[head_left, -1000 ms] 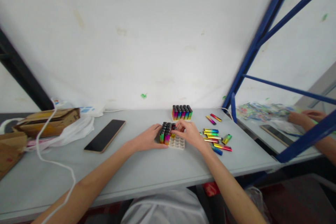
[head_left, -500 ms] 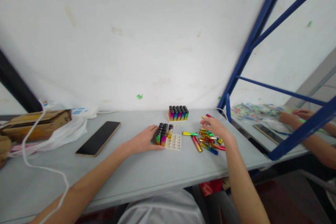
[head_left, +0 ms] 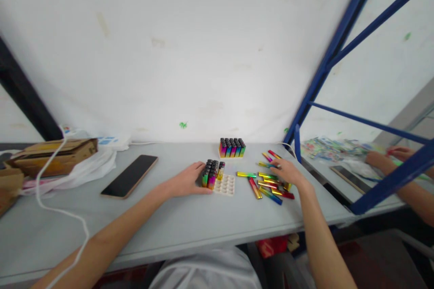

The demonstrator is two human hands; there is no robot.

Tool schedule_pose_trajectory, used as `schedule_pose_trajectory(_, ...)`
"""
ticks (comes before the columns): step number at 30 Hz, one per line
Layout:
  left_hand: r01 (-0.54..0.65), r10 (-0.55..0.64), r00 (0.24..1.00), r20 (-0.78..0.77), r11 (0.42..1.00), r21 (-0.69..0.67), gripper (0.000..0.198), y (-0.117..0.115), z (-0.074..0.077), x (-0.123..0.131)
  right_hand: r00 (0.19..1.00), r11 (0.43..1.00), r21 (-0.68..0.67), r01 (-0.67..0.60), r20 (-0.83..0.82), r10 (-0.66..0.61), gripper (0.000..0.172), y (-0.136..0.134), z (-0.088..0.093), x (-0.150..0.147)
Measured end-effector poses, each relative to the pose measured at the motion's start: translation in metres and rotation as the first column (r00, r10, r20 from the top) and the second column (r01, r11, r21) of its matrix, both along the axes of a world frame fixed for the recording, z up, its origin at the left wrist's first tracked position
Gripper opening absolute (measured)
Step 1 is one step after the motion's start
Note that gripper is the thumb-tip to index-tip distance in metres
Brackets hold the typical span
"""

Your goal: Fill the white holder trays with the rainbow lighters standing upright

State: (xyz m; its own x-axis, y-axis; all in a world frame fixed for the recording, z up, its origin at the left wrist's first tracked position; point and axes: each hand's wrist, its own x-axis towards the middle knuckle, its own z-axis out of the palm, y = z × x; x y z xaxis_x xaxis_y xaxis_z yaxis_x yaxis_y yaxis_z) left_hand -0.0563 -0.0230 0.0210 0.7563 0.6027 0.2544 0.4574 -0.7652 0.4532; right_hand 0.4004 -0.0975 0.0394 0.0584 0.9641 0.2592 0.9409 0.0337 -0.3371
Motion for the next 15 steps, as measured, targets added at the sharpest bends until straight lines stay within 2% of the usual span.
schedule_pose_trajectory(3, 0.002, -0.002, 1.000, 0.006, 1.000, -0.005, 0.086, -0.001, 0.002, 0.000, 0.982, 0.995, 0.084, 0.050, -0.185, -0.034, 0.024, 0.000, 0.010, -0.006)
schedule_pose_trajectory(6, -0.011, 0.011, 1.000, -0.005, 1.000, -0.028, 0.086, -0.002, 0.004, 0.001, 0.917, 0.963, 0.249, 0.104, -0.398, 0.004, 0.044, 0.006, 0.022, -0.030)
schedule_pose_trajectory(10, -0.025, 0.024, 0.999, -0.022, 0.998, -0.050, 0.089, -0.002, 0.006, 0.001, 0.707, 0.927, 0.349, 0.133, -0.689, 0.158, 0.056, 0.018, 0.032, -0.080)
schedule_pose_trajectory(15, -0.014, 0.013, 1.000, -0.012, 0.999, -0.047, 0.088, 0.000, 0.002, 0.000, 0.434, 0.943, 0.331, -0.025, -0.846, 0.309, 0.059, 0.017, 0.042, -0.136)
